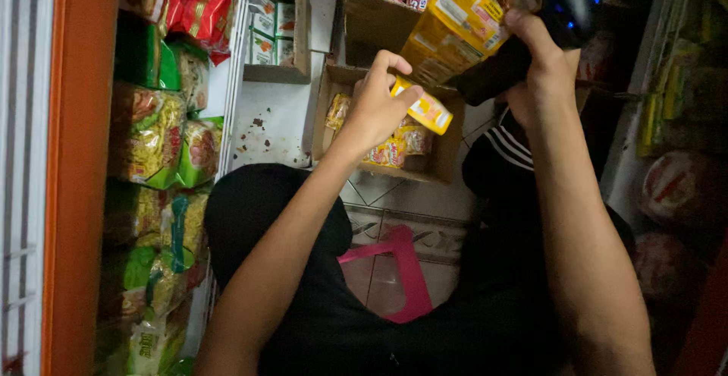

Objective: The person sits on the floor in a store aisle and uses a handheld barcode scanner to scan multiple yellow snack packages. They pick up each package from a cardboard box, scan the barcode, and then place the package onto a nearby shelf.

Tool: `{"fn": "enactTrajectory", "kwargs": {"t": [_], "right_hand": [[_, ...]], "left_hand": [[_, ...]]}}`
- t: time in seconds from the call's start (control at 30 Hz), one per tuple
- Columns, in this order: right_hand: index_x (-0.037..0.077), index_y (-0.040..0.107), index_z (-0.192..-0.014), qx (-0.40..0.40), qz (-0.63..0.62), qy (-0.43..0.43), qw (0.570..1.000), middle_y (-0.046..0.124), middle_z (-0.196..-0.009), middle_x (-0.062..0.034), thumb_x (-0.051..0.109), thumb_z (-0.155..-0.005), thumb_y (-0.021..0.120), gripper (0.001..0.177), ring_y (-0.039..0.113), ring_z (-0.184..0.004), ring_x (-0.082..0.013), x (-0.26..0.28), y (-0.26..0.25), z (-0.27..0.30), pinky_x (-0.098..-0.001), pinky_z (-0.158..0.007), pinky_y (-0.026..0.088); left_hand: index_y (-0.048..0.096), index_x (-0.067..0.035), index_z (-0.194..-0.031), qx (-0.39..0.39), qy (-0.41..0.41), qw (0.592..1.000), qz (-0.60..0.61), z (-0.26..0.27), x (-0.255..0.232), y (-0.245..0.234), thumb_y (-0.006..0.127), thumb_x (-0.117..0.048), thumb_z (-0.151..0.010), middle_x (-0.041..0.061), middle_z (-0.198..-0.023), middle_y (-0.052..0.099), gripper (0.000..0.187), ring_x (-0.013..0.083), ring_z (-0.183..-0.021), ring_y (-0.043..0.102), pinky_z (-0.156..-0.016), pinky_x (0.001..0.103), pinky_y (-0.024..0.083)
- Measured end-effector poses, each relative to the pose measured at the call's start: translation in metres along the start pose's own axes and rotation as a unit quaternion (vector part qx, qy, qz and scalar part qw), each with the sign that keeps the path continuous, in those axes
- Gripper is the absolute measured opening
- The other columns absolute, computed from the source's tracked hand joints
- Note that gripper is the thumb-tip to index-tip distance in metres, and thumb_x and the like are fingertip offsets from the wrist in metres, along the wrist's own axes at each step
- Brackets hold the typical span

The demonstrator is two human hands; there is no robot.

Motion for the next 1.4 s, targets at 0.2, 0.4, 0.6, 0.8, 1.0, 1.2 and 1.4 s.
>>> {"fn": "enactTrajectory", "kwargs": {"t": [0.2,0.4,0.6,0.8,1.0,1.2,1.4], "right_hand": [[0.001,0.058,-0.129,-0.005,-0.022,-0.02,1.0,0.064,-0.116,-0.0096,0.003,-0.096,0.075,0.037,0.066,-0.11,-0.0249,-0.002,-0.01,-0.003,-0.0421,-0.1,0.058],[0.001,0.061,-0.119,-0.152,0.178,-0.092,0.968,0.067,-0.106,-0.0044,0.004,-0.092,0.079,0.032,0.067,-0.095,-0.0172,-0.012,-0.039,-0.005,-0.0325,-0.087,0.057],[-0.001,0.07,-0.11,-0.129,0.4,-0.165,0.892,0.072,-0.099,-0.0034,0.006,-0.092,0.085,0.024,0.065,-0.087,-0.0127,-0.024,-0.032,0.024,-0.0299,-0.081,0.055],[-0.001,0.067,-0.109,-0.106,0.446,-0.188,0.869,0.074,-0.1,-0.0031,0.005,-0.085,0.083,0.03,0.067,-0.09,-0.0113,-0.026,-0.013,0.061,-0.0287,-0.085,0.056],[0.0,0.067,-0.097,-0.089,0.362,0.008,0.928,0.068,-0.086,-0.0012,0.004,-0.083,0.079,0.019,0.061,-0.073,-0.0116,-0.067,-0.009,0.088,-0.0291,-0.068,0.051],[0.001,0.067,-0.101,-0.111,0.243,0.102,0.958,0.065,-0.087,0.0007,0.005,-0.085,0.074,0.017,0.059,-0.075,-0.0088,-0.093,0.002,0.101,-0.0286,-0.067,0.049],[0.004,0.067,-0.104,-0.083,0.069,0.167,0.98,0.069,-0.086,-0.0028,0.006,-0.086,0.071,0.018,0.064,-0.071,-0.0142,-0.068,0.019,0.093,-0.032,-0.066,0.054]], "left_hand": [[0.047,-0.016,-0.124,-0.032,-0.043,0.994,-0.09,0.003,-0.013,-0.01,0.071,-0.015,-0.088,0.023,-0.092,0.072,0.043,0.0431,-0.09,0.07,-0.079,0.053,0.052],[0.044,-0.017,-0.134,-0.073,-0.04,0.993,-0.081,-0.008,-0.014,-0.038,0.068,-0.011,-0.091,0.021,-0.098,0.073,0.05,0.0372,-0.092,0.073,-0.08,0.047,0.055],[0.042,-0.01,-0.14,-0.066,0.235,0.952,0.186,-0.027,-0.024,-0.06,0.06,0.009,-0.099,0.016,-0.119,0.065,0.048,0.0235,-0.105,0.067,-0.096,0.039,0.058],[0.041,-0.005,-0.143,-0.008,0.174,0.895,0.412,-0.033,-0.032,-0.08,0.065,0.004,-0.108,0.013,-0.116,0.066,0.043,0.0144,-0.103,0.066,-0.092,0.027,0.055],[0.049,-0.003,-0.131,-0.058,0.168,0.9,0.397,-0.039,-0.037,-0.084,0.072,-0.002,-0.104,0.013,-0.109,0.07,0.036,0.015,-0.098,0.068,-0.088,0.028,0.056],[0.057,-0.002,-0.123,-0.049,0.276,0.94,0.193,-0.037,-0.045,-0.076,0.067,-0.002,-0.108,0.006,-0.114,0.069,0.018,0.0126,-0.106,0.066,-0.097,0.028,0.054],[0.061,-0.005,-0.118,-0.006,0.218,0.967,0.131,-0.029,-0.055,-0.062,0.064,-0.003,-0.103,0.002,-0.108,0.071,0.016,0.0101,-0.103,0.069,-0.09,0.028,0.058]]}}
Point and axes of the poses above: each hand's wrist, its own z-axis away from the middle knuckle, its own y-axis out of the palm, x = y × z, the point moved 4 cm from there along -z, towards the middle knuckle
